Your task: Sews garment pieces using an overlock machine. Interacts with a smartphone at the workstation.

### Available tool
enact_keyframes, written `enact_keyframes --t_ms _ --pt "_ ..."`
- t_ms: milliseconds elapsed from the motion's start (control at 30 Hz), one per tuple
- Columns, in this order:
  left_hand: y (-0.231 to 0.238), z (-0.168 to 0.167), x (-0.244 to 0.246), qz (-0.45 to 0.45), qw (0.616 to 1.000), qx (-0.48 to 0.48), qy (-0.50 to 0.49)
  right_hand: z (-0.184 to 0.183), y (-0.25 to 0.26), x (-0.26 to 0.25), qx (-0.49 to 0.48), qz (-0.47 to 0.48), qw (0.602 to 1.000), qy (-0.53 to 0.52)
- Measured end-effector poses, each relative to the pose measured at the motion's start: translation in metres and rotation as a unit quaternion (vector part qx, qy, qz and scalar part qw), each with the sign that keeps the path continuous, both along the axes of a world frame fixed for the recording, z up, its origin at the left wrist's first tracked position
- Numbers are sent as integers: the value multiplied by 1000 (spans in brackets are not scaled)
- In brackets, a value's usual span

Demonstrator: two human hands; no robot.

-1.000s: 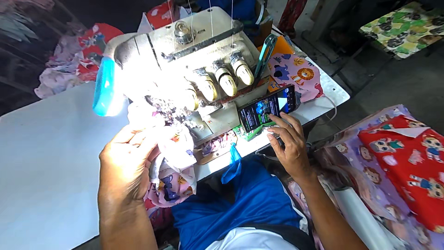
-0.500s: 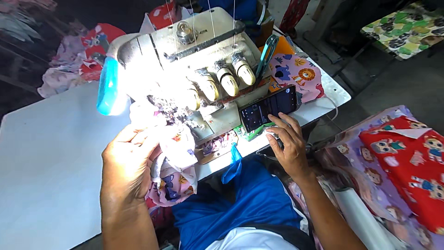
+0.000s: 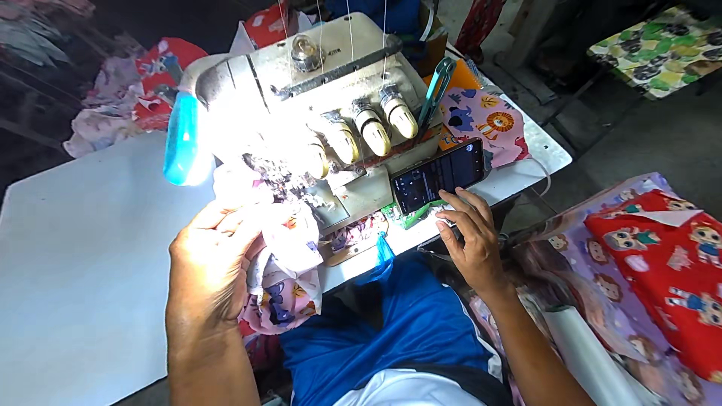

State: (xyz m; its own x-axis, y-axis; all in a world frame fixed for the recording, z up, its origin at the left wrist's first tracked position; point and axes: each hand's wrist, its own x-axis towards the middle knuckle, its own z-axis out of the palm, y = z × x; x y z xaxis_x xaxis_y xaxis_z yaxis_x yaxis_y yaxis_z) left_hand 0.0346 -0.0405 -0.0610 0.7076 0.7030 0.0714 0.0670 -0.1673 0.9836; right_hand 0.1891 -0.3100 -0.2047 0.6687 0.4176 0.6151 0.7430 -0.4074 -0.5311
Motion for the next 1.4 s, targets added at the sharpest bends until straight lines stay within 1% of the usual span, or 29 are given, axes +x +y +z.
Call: enact_keyframes --t_ms 333,667,1400 --pt "-1 2 2 18 1000 -7 17 -2 5 -4 2 13 1000 2" --pt "0 0 1 12 1000 5 14 -2 5 -5 8 13 1000 2" --pt "-2 1 3 16 1000 0 14 -7 -17 5 -1 -37 999 15"
